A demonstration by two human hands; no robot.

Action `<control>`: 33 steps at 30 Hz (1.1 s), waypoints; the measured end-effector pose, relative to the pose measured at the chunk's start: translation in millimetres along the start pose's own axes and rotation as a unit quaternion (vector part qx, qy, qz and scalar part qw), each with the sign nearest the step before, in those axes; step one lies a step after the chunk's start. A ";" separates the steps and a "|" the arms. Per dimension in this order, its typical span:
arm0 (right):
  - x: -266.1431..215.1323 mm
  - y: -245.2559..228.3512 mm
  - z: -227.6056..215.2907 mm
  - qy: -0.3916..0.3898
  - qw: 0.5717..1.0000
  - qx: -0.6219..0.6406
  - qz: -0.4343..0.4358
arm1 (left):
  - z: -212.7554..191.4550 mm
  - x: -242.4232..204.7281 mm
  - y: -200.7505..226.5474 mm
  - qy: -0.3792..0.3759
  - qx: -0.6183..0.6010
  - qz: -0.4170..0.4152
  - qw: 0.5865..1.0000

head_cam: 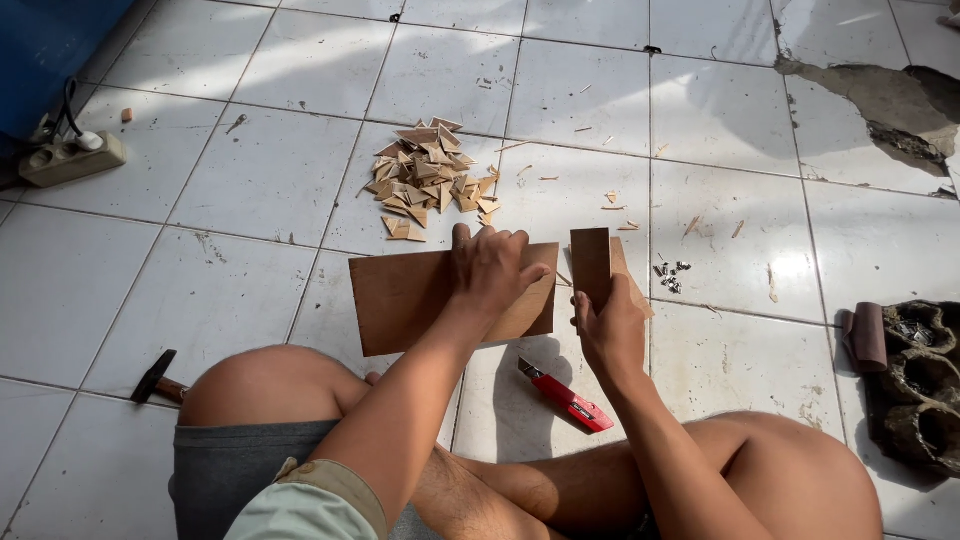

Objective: The person is using a utility knife to score and break small pieces of thin wood or plywood into smaller segments while sitting on the floor.

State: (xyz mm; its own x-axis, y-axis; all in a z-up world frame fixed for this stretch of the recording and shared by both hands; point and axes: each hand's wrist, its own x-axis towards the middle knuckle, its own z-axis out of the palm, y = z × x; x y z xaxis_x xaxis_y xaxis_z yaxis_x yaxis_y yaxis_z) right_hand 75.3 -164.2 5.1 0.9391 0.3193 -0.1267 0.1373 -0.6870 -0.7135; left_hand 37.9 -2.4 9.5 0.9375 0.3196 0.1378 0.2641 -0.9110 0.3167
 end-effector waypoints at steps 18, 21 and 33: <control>-39.0 -17.4 -36.1 -0.317 0.915 -0.246 -0.044 | -9.6 -12.0 -13.1 -0.234 0.015 -0.045 0.971; -39.3 22.7 -5.4 -0.308 0.894 -0.308 -0.106 | -32.6 -26.5 -3.7 -0.303 0.026 -0.092 0.948; -18.2 15.3 11.0 -0.197 0.951 0.142 0.192 | 5.5 -54.7 -11.5 -0.293 0.032 -0.106 0.950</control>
State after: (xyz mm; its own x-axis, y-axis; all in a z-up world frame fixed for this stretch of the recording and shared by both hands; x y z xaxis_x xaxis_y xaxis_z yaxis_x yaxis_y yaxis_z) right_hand 56.8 -173.4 -11.1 0.7048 0.3381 -0.6237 -0.3346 -0.6168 -0.7124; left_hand -15.2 -10.9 -6.8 0.8221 0.3155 -0.4740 0.4573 -0.8618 0.2196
